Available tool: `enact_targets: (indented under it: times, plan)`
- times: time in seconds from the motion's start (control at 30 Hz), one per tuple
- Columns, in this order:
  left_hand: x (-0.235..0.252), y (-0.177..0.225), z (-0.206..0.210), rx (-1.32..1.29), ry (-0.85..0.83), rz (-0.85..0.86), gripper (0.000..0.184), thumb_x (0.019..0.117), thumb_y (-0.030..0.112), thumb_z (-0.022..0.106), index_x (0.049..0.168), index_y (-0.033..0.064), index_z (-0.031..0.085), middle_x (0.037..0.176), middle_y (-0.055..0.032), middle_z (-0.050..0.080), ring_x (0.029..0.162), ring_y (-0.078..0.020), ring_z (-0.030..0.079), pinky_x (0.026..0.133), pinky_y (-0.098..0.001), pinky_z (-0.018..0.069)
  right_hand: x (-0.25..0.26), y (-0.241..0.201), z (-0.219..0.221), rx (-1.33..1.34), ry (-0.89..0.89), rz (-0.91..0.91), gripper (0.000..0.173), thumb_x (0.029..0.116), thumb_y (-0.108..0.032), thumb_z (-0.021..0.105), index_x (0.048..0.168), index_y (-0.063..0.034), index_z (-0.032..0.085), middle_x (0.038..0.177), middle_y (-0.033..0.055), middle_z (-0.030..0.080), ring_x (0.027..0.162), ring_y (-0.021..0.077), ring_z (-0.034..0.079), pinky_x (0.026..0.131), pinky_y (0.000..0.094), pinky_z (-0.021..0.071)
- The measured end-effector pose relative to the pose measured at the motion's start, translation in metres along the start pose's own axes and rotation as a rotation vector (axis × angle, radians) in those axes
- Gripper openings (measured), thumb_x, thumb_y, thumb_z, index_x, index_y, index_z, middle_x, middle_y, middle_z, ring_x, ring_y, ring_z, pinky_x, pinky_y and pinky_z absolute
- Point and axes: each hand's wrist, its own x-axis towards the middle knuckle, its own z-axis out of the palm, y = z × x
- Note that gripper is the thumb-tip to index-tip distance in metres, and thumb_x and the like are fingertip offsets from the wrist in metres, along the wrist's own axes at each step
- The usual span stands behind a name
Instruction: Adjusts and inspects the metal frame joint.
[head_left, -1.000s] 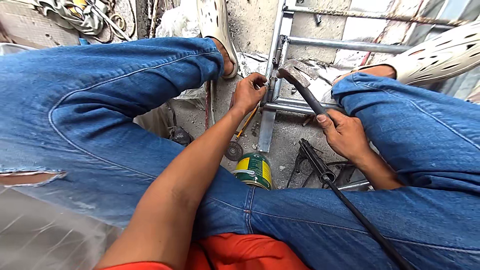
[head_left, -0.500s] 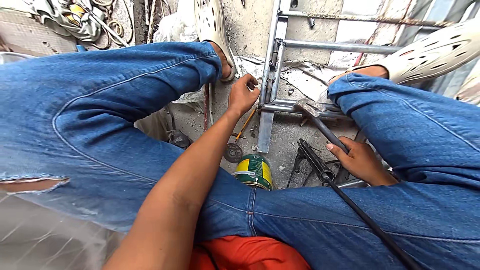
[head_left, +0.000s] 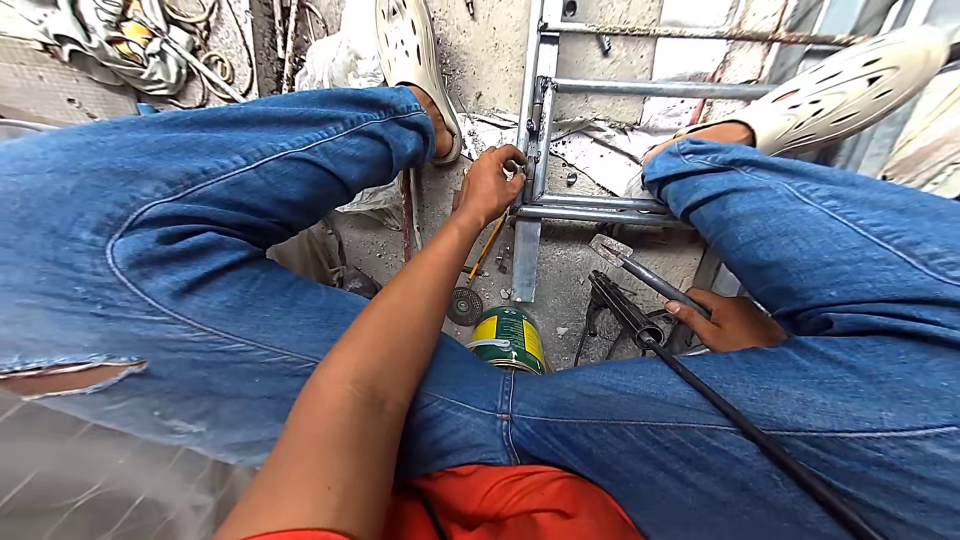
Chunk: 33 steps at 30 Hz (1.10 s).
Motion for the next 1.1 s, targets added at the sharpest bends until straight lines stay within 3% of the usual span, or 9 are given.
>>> enact_targets:
  times: [0.1, 0.2, 0.3, 0.43, 0.57, 0.77, 0.93, 1.0, 1.1]
  plan:
    - [0.000, 0.002, 0.001, -0.037, 0.012, -0.072, 0.035, 0.0923, 0.016, 0.070, 0.125, 0.0078, 0.063, 0.106, -0.0096, 0.071, 0.092, -0.0248, 0.070, 0.083, -0.0487, 0.0571, -0.003, 0.002, 0.000, -0.028, -0.004, 0.010, 0.042, 0.1086, -0.030, 0.055, 0.108, 0.0113, 0.061, 0.085, 0.0268, 0.063, 0.078, 0.0367, 0.063, 0.075, 0.0554, 0.0480]
    - [-0.001, 0.007, 0.002, -0.042, 0.045, -0.180, 0.043, 0.0904, 0.031, 0.071, 0.124, 0.0071, 0.059, 0.102, -0.0102, 0.071, 0.089, -0.0275, 0.069, 0.078, -0.0544, 0.0559, -0.005, 0.002, 0.001, -0.058, -0.028, 0.023, 0.044, 0.1088, -0.034, 0.054, 0.111, 0.0100, 0.062, 0.086, 0.0270, 0.065, 0.080, 0.0384, 0.065, 0.077, 0.0569, 0.0487]
    - [-0.001, 0.014, 0.000, 0.048, 0.058, -0.180, 0.045, 0.0940, 0.045, 0.070, 0.116, 0.0072, 0.064, 0.103, -0.0114, 0.069, 0.095, -0.0295, 0.068, 0.082, -0.0565, 0.0547, -0.005, 0.004, 0.003, -0.053, -0.020, 0.012, 0.044, 0.1088, -0.035, 0.053, 0.111, 0.0085, 0.062, 0.086, 0.0266, 0.065, 0.080, 0.0389, 0.065, 0.075, 0.0577, 0.0489]
    - [-0.002, 0.020, -0.001, 0.229, 0.012, -0.007, 0.028, 0.1003, 0.032, 0.064, 0.104, 0.0055, 0.070, 0.104, -0.0143, 0.067, 0.100, -0.0332, 0.067, 0.086, -0.0563, 0.0539, -0.007, -0.005, 0.003, -0.029, -0.006, 0.034, 0.042, 0.1090, -0.033, 0.054, 0.112, 0.0080, 0.062, 0.087, 0.0264, 0.065, 0.081, 0.0388, 0.065, 0.077, 0.0573, 0.0490]
    - [-0.009, 0.010, 0.005, 0.339, 0.016, 0.203, 0.020, 0.1011, 0.021, 0.061, 0.102, 0.0026, 0.069, 0.103, -0.0166, 0.067, 0.099, -0.0349, 0.068, 0.084, -0.0537, 0.0557, -0.005, -0.006, 0.002, -0.009, 0.015, 0.028, 0.042, 0.1091, -0.031, 0.054, 0.111, 0.0092, 0.062, 0.087, 0.0263, 0.064, 0.081, 0.0377, 0.064, 0.077, 0.0562, 0.0489]
    - [0.003, 0.021, -0.003, 0.322, 0.028, 0.126, 0.023, 0.1028, 0.024, 0.060, 0.104, 0.0030, 0.070, 0.107, -0.0158, 0.069, 0.106, -0.0347, 0.067, 0.090, -0.0558, 0.0540, -0.006, -0.007, 0.002, 0.035, 0.046, 0.018, 0.039, 0.1085, -0.029, 0.055, 0.108, 0.0104, 0.062, 0.086, 0.0256, 0.063, 0.079, 0.0356, 0.063, 0.076, 0.0544, 0.0484]
    - [0.001, 0.027, -0.003, 0.411, -0.048, 0.184, 0.019, 0.1021, 0.017, 0.058, 0.103, 0.0001, 0.068, 0.109, -0.0177, 0.068, 0.108, -0.0370, 0.066, 0.088, -0.0551, 0.0537, -0.008, -0.004, 0.003, 0.061, 0.049, 0.011, 0.039, 0.1091, -0.027, 0.054, 0.108, 0.0116, 0.062, 0.087, 0.0267, 0.064, 0.080, 0.0360, 0.063, 0.077, 0.0542, 0.0479]
    - [-0.004, 0.035, -0.004, 0.451, -0.078, 0.069, 0.023, 0.1036, 0.020, 0.056, 0.107, -0.0007, 0.066, 0.112, -0.0194, 0.067, 0.107, -0.0376, 0.067, 0.088, -0.0560, 0.0544, -0.006, -0.004, 0.005, 0.061, 0.063, 0.016, 0.040, 0.1091, -0.029, 0.054, 0.108, 0.0102, 0.062, 0.086, 0.0259, 0.064, 0.080, 0.0365, 0.063, 0.076, 0.0551, 0.0479]
    - [-0.012, 0.068, 0.004, 0.509, -0.136, -0.284, 0.030, 0.1029, 0.022, 0.054, 0.118, -0.0023, 0.061, 0.120, -0.0235, 0.065, 0.106, -0.0414, 0.068, 0.085, -0.0600, 0.0552, -0.003, -0.003, 0.009, 0.050, 0.102, 0.015, 0.041, 0.1083, -0.033, 0.055, 0.108, 0.0080, 0.063, 0.083, 0.0247, 0.064, 0.077, 0.0377, 0.064, 0.073, 0.0572, 0.0480]
